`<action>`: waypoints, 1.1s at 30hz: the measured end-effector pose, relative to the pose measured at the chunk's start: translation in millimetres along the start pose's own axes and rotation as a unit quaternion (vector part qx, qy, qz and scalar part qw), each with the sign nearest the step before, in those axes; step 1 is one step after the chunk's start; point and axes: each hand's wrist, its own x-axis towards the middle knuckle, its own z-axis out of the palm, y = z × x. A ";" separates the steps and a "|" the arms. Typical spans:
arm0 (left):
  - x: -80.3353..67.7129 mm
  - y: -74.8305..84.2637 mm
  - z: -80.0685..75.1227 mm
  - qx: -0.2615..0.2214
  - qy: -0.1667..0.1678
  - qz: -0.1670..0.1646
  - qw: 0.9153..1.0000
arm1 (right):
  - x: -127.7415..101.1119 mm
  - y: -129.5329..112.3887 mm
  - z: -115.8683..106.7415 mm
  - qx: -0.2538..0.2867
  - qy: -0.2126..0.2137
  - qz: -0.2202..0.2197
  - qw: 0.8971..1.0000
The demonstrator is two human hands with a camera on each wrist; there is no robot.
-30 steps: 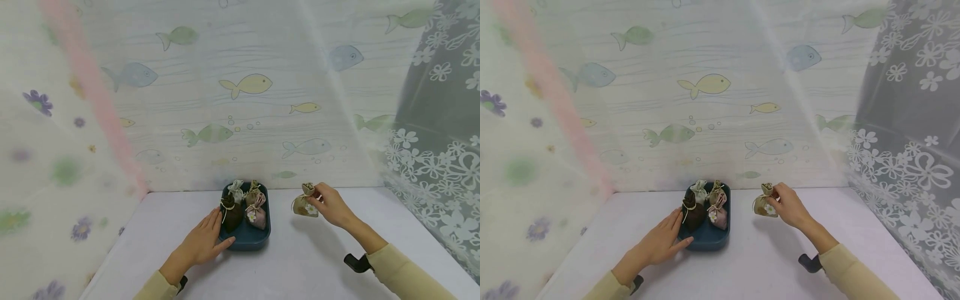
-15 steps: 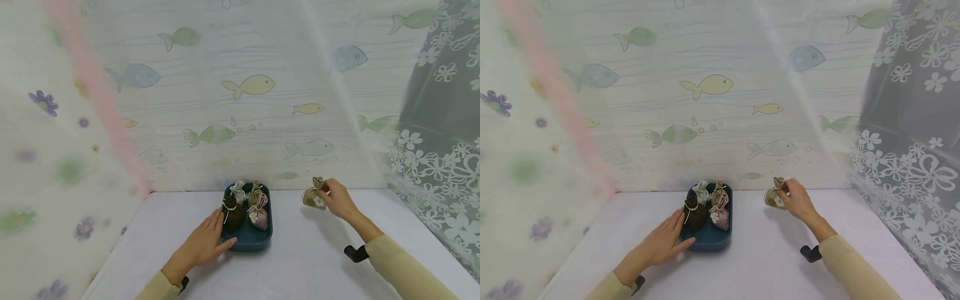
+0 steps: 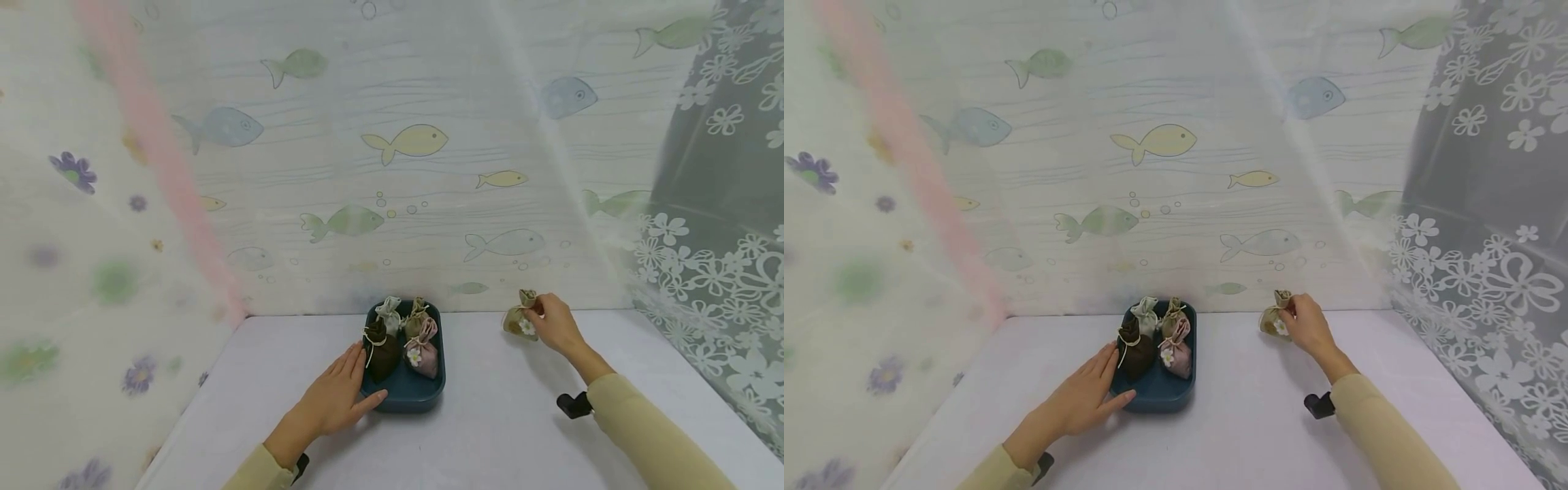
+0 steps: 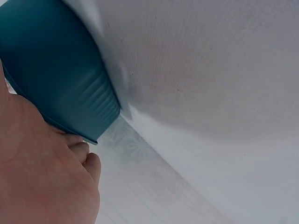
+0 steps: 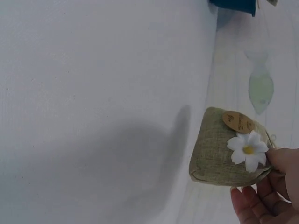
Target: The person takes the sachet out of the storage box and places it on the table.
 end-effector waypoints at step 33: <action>0.2 -0.4 2.5 0.001 0.003 -0.001 1.000 | -20.2 17.0 -1.4 -0.029 0.020 0.010 0.999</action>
